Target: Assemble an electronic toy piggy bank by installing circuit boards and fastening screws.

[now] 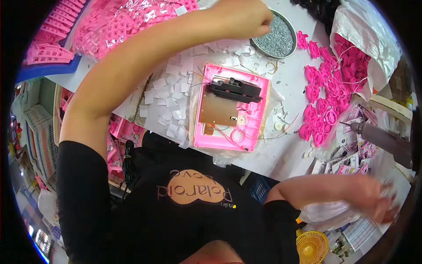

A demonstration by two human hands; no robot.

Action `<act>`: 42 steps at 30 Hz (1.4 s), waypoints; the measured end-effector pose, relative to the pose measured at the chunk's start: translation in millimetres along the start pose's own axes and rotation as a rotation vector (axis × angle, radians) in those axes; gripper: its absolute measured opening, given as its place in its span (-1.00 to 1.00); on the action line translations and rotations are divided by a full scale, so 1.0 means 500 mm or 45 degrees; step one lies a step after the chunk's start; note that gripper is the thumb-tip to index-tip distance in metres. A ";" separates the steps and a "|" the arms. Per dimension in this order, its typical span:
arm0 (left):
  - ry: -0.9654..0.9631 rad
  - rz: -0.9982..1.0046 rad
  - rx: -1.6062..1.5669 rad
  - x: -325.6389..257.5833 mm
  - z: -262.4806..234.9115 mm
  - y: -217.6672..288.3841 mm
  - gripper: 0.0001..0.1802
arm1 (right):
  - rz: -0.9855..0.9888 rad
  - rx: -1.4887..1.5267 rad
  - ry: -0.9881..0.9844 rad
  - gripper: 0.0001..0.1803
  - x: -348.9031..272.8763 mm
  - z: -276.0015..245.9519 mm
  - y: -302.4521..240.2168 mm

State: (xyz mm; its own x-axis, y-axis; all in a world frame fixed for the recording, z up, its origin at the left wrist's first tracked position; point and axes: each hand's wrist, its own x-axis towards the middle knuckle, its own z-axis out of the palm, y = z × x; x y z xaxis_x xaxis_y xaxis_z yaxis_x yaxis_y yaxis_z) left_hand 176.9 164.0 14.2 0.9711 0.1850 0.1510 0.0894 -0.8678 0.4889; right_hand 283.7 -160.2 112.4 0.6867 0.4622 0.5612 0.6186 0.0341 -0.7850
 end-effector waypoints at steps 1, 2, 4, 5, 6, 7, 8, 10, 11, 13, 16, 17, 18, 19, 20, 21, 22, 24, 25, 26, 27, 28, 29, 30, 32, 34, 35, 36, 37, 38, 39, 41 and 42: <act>0.148 0.096 0.080 0.040 0.065 -0.034 -0.77 | 0.025 0.142 0.109 -0.43 0.028 -0.019 0.021; 0.069 0.144 0.167 0.069 0.099 -0.039 -0.78 | 0.056 0.270 0.161 -0.44 0.047 -0.038 0.036; -0.089 0.218 0.348 0.097 0.133 -0.039 -0.78 | 0.148 0.536 0.042 -0.46 0.071 -0.044 0.057; -0.067 0.232 0.358 0.104 0.137 -0.034 -0.80 | 0.204 0.630 -0.059 -0.46 0.071 -0.033 0.064; -0.048 0.238 0.370 0.102 0.134 -0.024 -0.81 | 0.228 0.696 -0.218 -0.43 0.074 -0.017 0.068; -0.028 0.243 0.381 0.100 0.131 -0.015 -0.81 | 0.250 0.760 -0.379 -0.41 0.075 0.005 0.069; -0.042 0.231 0.401 0.096 0.123 -0.007 -0.82 | 0.250 0.751 -0.442 -0.42 0.074 0.026 0.071; -0.064 0.214 0.440 0.091 0.104 0.003 -0.82 | 0.242 0.725 -0.565 -0.42 0.071 0.071 0.068; -0.066 0.187 0.420 0.092 0.103 -0.002 -0.82 | 0.233 0.730 -0.569 -0.43 0.073 0.098 0.068; -0.069 0.155 0.370 0.109 0.112 -0.006 -0.81 | 0.218 0.719 -0.559 -0.46 0.080 0.139 0.051; 0.035 0.177 0.495 0.118 0.131 -0.028 -0.80 | 0.250 0.617 -0.498 -0.47 0.088 0.194 0.012; 0.089 0.142 0.457 0.121 0.129 -0.021 -0.80 | 0.260 0.560 -0.458 -0.46 0.089 0.202 0.004; 0.143 0.108 0.420 0.124 0.128 -0.012 -0.81 | 0.226 0.567 -0.560 -0.46 0.093 0.201 0.009; 0.197 0.075 0.381 0.123 0.128 -0.003 -0.81 | 0.132 0.670 -0.674 -0.47 0.093 0.195 0.009; 0.086 0.087 0.238 0.113 0.103 0.035 -0.83 | 0.048 0.748 -0.767 -0.48 0.088 0.176 0.010; -0.026 0.071 0.107 0.070 0.043 0.077 -0.84 | -0.037 0.849 -0.879 -0.49 0.080 0.169 0.019; -0.128 0.040 -0.012 0.019 -0.006 0.102 -0.86 | -0.073 0.978 -0.756 -0.49 0.054 0.171 0.021; 0.174 0.501 -0.022 -0.082 0.007 0.085 -0.78 | -0.027 0.985 -0.818 -0.50 0.026 0.152 0.007; 0.261 0.466 0.062 -0.148 0.001 0.094 -0.79 | 0.009 1.100 -0.802 -0.52 0.008 0.171 0.010; 0.336 0.525 0.075 -0.185 0.000 0.124 -0.80 | 0.053 1.122 -0.725 -0.55 -0.012 0.159 -0.010; 0.276 0.417 0.024 -0.237 -0.003 0.135 -0.85 | 0.091 1.260 -0.659 -0.56 -0.038 0.187 -0.015; 0.219 0.330 -0.045 -0.271 -0.001 0.142 -0.88 | 0.090 1.294 -0.652 -0.59 -0.049 0.202 -0.028; 0.226 0.300 -0.115 -0.289 0.006 0.145 -0.89 | 0.092 1.311 -0.631 -0.61 -0.061 0.211 -0.042; 0.232 0.267 -0.184 -0.303 0.013 0.147 -0.88 | 0.055 1.253 -0.686 -0.65 -0.058 0.217 -0.064; 0.260 0.190 -0.306 -0.315 0.022 0.155 -0.84 | 0.012 1.201 -0.753 -0.67 -0.054 0.223 -0.077; 0.284 0.142 -0.393 -0.320 0.022 0.158 -0.86 | -0.013 1.167 -0.795 -0.68 -0.053 0.230 -0.086; 0.290 0.130 -0.444 -0.318 0.022 0.159 -0.87 | -0.012 1.148 -0.797 -0.68 -0.055 0.228 -0.089; 0.300 0.141 -0.477 -0.315 0.022 0.159 -0.86 | -0.013 1.128 -0.799 -0.68 -0.055 0.226 -0.092; 0.309 0.153 -0.512 -0.310 0.023 0.160 -0.86 | -0.015 1.106 -0.801 -0.68 -0.055 0.224 -0.096; 0.329 0.137 -0.528 -0.314 0.024 0.157 -0.85 | -0.014 1.117 -0.818 -0.68 -0.057 0.232 -0.093; 0.359 0.136 -0.506 -0.318 0.028 0.154 -0.85 | -0.013 1.135 -0.827 -0.68 -0.059 0.237 -0.088; 0.410 0.151 -0.471 -0.321 0.036 0.148 -0.83 | -0.009 1.165 -0.823 -0.69 -0.063 0.243 -0.082; 0.392 0.135 -0.427 -0.321 0.032 0.150 -0.80 | -0.009 1.171 -0.800 -0.70 -0.065 0.243 -0.080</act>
State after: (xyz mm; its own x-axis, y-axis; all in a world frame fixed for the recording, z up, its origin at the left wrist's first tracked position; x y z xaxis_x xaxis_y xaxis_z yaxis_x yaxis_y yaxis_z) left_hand 31.3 62.0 12.8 0.8556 0.2754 0.4382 -0.1327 -0.7016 0.7001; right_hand 190.3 -68.7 93.9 0.2080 0.8168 0.5381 -0.0758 0.5619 -0.8237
